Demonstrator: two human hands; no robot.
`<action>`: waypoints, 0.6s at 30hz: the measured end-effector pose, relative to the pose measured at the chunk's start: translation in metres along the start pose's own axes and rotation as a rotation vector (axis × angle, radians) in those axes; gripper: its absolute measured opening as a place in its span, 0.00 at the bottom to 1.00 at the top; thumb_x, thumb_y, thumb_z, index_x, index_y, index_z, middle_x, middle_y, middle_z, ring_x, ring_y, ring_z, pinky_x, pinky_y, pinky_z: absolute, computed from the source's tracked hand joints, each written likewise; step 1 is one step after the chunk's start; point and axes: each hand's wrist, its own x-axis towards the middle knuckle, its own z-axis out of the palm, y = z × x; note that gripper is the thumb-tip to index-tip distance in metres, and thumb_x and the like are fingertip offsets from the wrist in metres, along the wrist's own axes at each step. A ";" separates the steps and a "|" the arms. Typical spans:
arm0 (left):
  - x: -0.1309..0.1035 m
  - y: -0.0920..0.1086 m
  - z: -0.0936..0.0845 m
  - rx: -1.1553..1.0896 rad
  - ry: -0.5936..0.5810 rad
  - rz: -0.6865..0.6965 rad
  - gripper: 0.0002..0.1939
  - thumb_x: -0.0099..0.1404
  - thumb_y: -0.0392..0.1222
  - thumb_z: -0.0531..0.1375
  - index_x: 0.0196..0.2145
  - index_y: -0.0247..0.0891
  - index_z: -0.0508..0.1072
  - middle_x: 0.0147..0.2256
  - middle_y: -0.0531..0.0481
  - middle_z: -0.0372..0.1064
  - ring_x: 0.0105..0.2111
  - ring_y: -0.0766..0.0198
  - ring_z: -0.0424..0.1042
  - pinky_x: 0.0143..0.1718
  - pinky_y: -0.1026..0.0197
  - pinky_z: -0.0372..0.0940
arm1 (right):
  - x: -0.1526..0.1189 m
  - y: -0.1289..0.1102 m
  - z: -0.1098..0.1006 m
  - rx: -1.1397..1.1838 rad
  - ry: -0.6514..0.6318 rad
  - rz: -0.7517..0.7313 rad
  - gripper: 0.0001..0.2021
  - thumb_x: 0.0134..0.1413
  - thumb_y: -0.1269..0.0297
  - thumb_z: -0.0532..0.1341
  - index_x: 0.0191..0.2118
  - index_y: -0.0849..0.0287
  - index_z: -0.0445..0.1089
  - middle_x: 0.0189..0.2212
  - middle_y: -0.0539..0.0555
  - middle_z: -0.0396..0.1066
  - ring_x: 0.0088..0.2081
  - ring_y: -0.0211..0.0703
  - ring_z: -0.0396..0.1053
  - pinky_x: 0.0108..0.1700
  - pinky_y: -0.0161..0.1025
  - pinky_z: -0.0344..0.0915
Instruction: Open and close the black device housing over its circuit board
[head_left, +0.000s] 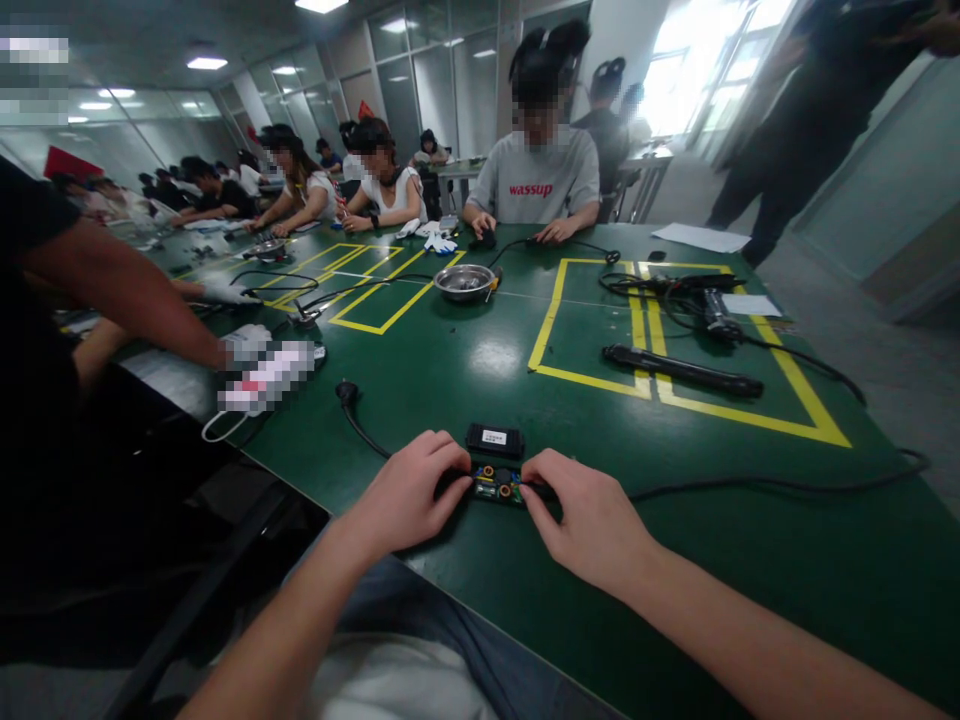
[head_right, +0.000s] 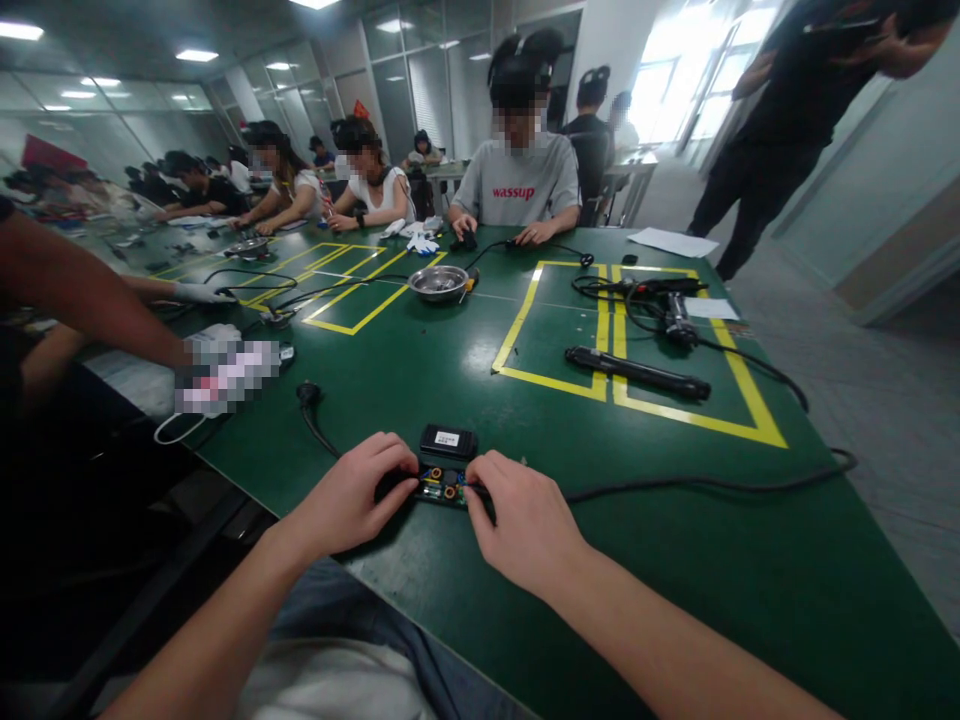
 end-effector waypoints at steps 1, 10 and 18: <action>-0.001 0.000 0.000 -0.001 -0.012 0.003 0.02 0.75 0.35 0.61 0.41 0.40 0.73 0.41 0.47 0.75 0.42 0.55 0.73 0.42 0.56 0.67 | 0.000 0.000 0.000 0.005 -0.007 0.010 0.05 0.67 0.70 0.59 0.41 0.53 0.70 0.34 0.51 0.75 0.34 0.47 0.75 0.36 0.42 0.65; 0.004 -0.003 -0.003 -0.047 -0.030 0.011 0.02 0.75 0.36 0.65 0.41 0.40 0.76 0.38 0.50 0.76 0.38 0.59 0.74 0.40 0.59 0.66 | -0.002 0.000 0.003 0.018 0.043 0.028 0.04 0.67 0.68 0.59 0.40 0.53 0.70 0.35 0.52 0.75 0.35 0.48 0.77 0.36 0.43 0.69; 0.003 -0.009 0.000 -0.167 0.040 0.031 0.03 0.75 0.37 0.64 0.40 0.40 0.77 0.39 0.47 0.78 0.40 0.57 0.76 0.44 0.57 0.68 | 0.000 -0.002 -0.004 0.111 0.095 0.011 0.06 0.70 0.67 0.57 0.39 0.53 0.69 0.33 0.51 0.75 0.32 0.45 0.75 0.33 0.40 0.67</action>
